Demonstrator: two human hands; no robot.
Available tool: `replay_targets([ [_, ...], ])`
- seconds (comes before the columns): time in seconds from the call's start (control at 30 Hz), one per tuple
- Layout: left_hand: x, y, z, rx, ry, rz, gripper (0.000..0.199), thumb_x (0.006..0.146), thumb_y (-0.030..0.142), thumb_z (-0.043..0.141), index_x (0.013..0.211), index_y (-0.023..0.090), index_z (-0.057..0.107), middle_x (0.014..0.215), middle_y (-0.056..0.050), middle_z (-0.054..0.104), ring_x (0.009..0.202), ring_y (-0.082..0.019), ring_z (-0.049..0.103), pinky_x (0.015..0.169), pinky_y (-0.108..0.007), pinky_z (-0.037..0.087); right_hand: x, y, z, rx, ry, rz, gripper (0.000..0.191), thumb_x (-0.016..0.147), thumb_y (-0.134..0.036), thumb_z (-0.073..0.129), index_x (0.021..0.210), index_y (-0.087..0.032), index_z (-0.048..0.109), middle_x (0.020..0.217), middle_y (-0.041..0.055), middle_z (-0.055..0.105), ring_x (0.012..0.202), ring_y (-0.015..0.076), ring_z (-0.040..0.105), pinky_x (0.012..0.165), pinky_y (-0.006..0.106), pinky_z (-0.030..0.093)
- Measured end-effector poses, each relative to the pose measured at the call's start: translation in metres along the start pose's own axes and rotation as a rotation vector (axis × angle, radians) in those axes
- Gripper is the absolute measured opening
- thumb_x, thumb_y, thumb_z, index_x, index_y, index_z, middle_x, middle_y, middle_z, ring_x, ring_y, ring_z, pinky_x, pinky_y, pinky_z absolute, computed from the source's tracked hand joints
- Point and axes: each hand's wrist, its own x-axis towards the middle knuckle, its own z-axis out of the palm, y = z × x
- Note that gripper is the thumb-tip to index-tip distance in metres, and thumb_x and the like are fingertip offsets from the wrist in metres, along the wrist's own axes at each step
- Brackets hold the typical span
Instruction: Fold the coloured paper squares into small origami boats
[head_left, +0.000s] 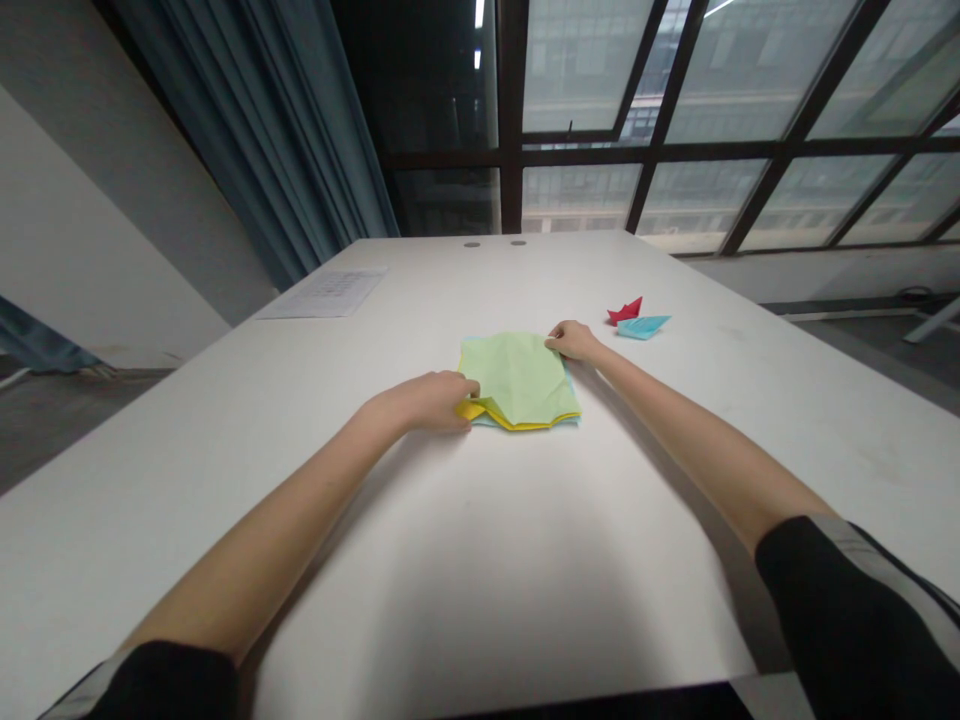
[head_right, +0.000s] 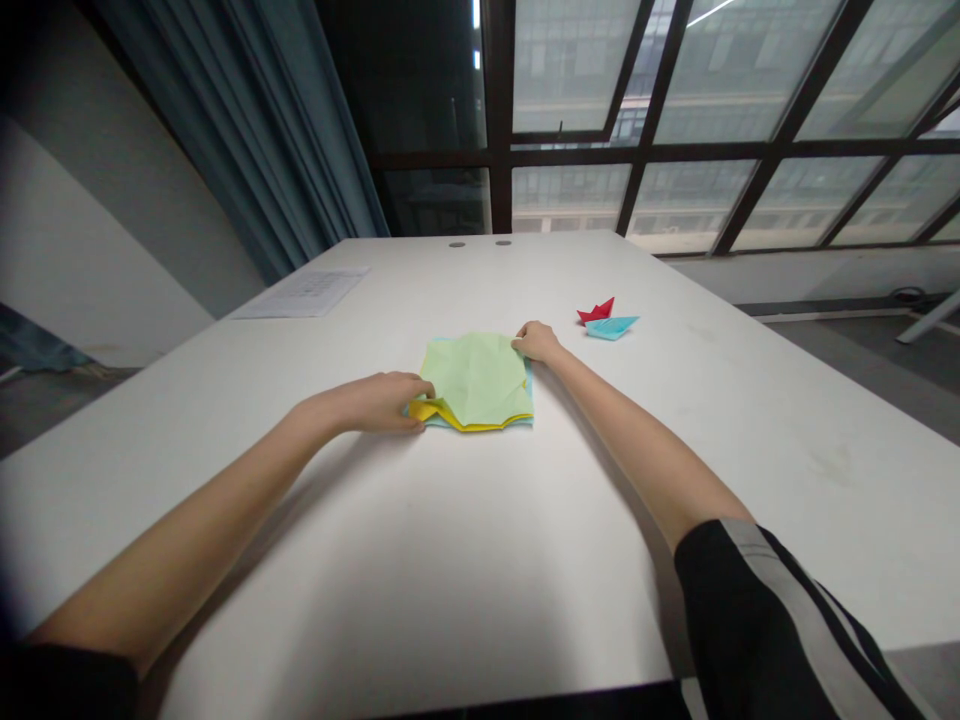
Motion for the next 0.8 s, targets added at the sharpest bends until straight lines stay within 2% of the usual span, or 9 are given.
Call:
replay_targets([
  [0.17,-0.002,-0.002,0.0,-0.015,0.045,0.04,0.031,0.075,0.031,0.048,0.1,0.018,0.06,0.093,-0.01,0.065,0.08,-0.022,0.061,0.068,-0.03,0.044,0.005,0.008,0.003,0.11,-0.028,0.044,0.019,0.074,-0.018,0.054,0.087,-0.012,0.066,0.073,0.0052,0.068,0.058,0.0104,0.06,0.056,0.019,0.045],
  [0.33,-0.002,-0.003,-0.002,-0.026,0.07,0.069,0.033,0.072,0.023,0.049,0.103,0.017,0.059,0.095,-0.01,0.064,0.082,-0.021,0.06,0.07,-0.029,0.044,0.014,0.018,0.005,0.151,-0.013,0.074,0.018,0.076,-0.018,0.05,0.08,-0.01,0.066,0.065,0.0069,0.065,0.053,0.0115,0.058,0.055,0.021,0.046],
  [0.63,0.006,-0.01,0.006,-0.05,0.018,0.033,0.034,0.066,0.011,0.046,0.093,0.017,0.065,0.097,-0.009,0.066,0.085,-0.02,0.061,0.074,-0.027,0.045,0.014,0.021,0.005,0.084,0.03,0.054,0.018,0.072,-0.016,0.053,0.083,-0.011,0.067,0.071,0.0072,0.069,0.066,0.0147,0.063,0.063,0.021,0.047],
  [0.73,0.005,-0.011,0.006,-0.069,0.006,0.021,0.029,0.067,0.017,0.049,0.091,0.018,0.066,0.094,-0.009,0.067,0.083,-0.021,0.061,0.072,-0.028,0.045,0.009,0.019,0.004,0.032,0.047,0.023,0.02,0.071,-0.017,0.054,0.086,-0.012,0.067,0.077,0.0077,0.07,0.07,0.0153,0.064,0.067,0.022,0.047],
  [0.8,0.003,-0.01,0.004,-0.075,-0.013,0.008,0.028,0.069,0.028,0.054,0.092,0.018,0.066,0.093,-0.01,0.067,0.082,-0.022,0.061,0.071,-0.03,0.044,0.006,0.017,0.003,-0.011,0.062,0.0,0.022,0.072,-0.018,0.055,0.089,-0.012,0.066,0.083,0.0083,0.071,0.075,0.0157,0.064,0.071,0.022,0.046],
])
